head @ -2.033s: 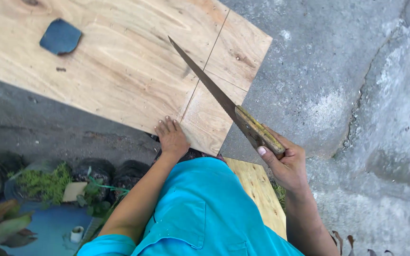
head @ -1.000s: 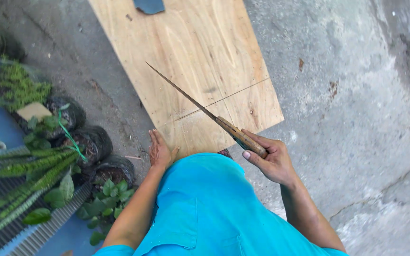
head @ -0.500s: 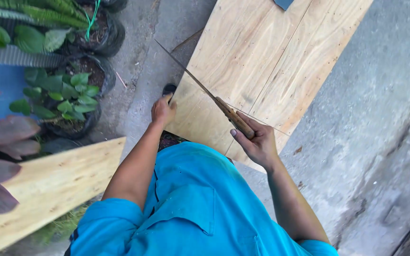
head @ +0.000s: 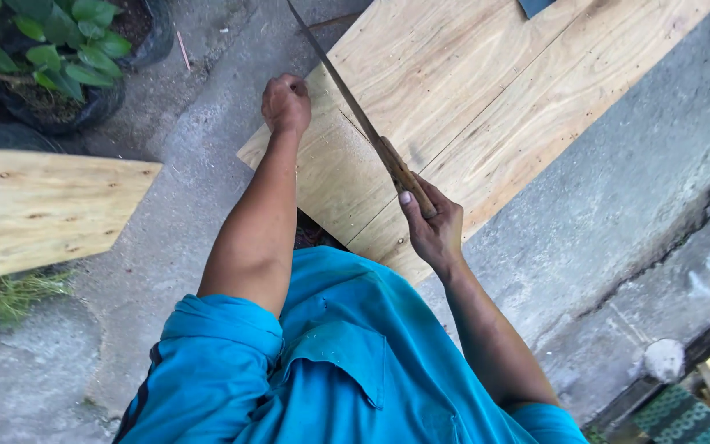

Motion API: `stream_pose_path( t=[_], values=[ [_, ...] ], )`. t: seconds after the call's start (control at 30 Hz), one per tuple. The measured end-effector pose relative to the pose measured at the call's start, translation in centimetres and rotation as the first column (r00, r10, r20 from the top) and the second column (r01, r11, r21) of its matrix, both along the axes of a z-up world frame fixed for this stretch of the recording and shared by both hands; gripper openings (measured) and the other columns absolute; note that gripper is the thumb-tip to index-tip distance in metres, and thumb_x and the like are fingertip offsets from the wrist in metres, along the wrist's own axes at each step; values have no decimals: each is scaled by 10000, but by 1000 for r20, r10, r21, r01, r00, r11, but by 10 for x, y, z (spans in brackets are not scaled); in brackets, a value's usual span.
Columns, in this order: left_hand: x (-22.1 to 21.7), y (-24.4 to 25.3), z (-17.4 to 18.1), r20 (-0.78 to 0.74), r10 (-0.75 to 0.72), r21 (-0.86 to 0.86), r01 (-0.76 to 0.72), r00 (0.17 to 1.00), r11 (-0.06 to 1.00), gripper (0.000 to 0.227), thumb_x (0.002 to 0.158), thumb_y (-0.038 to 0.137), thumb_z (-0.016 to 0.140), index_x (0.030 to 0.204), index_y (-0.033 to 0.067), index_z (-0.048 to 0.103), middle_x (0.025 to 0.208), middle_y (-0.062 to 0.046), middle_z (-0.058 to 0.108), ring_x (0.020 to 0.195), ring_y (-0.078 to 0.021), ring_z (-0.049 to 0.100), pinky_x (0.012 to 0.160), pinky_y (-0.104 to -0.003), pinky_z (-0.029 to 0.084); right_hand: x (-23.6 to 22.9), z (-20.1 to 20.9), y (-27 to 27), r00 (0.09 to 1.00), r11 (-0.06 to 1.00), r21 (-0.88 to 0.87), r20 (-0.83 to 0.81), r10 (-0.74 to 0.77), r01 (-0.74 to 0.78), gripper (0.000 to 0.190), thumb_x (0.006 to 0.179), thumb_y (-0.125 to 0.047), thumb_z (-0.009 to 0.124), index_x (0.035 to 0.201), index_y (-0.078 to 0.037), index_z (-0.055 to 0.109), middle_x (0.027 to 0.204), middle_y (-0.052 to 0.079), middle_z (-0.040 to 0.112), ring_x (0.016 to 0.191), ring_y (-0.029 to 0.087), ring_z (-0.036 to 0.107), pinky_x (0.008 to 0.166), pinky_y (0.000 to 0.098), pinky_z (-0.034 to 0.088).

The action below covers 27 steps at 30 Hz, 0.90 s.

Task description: The recorder uses a hand saw to cut a piece of plywood and then sands the edges of a wooden table.

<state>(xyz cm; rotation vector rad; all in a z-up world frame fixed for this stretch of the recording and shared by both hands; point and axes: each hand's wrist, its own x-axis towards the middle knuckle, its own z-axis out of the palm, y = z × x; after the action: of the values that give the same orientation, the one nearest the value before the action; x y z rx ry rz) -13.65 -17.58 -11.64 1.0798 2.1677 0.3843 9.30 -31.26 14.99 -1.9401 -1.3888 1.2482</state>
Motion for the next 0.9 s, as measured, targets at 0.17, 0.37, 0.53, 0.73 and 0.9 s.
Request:
stream_pose_path(
  t=[0.17,0.37,0.53,0.73,0.9],
  values=[
    [2,5,12,204,87,-166,-53,975,985,287,990,389,689,1176,173,717,1303,-75,755,1256,-275,692,1084,-404,522,21,-9,-10,997,990,136,-57,55,-47,413,1067,-269,664,1335,45,662,1088,106,767,1006,125,689,887,287,563],
    [10,-3,82,89,-260,-65,266,962,962,1142,612,431,919,1504,54,315,1401,-168,547,1230,-314,559,1036,-479,333,23,-2,-3,995,997,25,-70,-70,72,439,1028,-306,653,1313,25,695,803,23,680,663,61,560,579,228,460],
    [2,-13,14,-97,-409,-17,409,907,912,1316,501,547,963,1525,26,322,1397,-236,545,1284,-418,526,1040,-564,319,26,-7,3,993,995,9,-66,-95,95,495,1037,-381,632,1319,21,692,782,-6,644,650,44,525,562,211,426],
    [-39,10,-38,524,-91,-127,183,847,975,300,919,251,740,1180,107,771,1008,-52,774,944,-184,746,907,-391,567,34,-45,17,884,976,-59,-415,-216,211,493,1077,-401,645,921,66,659,710,21,552,640,102,500,581,265,386],
    [-29,2,-98,908,33,-53,37,417,998,191,811,12,801,983,27,720,883,-27,745,775,-75,689,697,-231,580,19,-52,59,899,973,-60,-375,-227,221,508,1039,-418,619,872,61,633,693,51,546,607,124,476,546,271,347]
  ],
)
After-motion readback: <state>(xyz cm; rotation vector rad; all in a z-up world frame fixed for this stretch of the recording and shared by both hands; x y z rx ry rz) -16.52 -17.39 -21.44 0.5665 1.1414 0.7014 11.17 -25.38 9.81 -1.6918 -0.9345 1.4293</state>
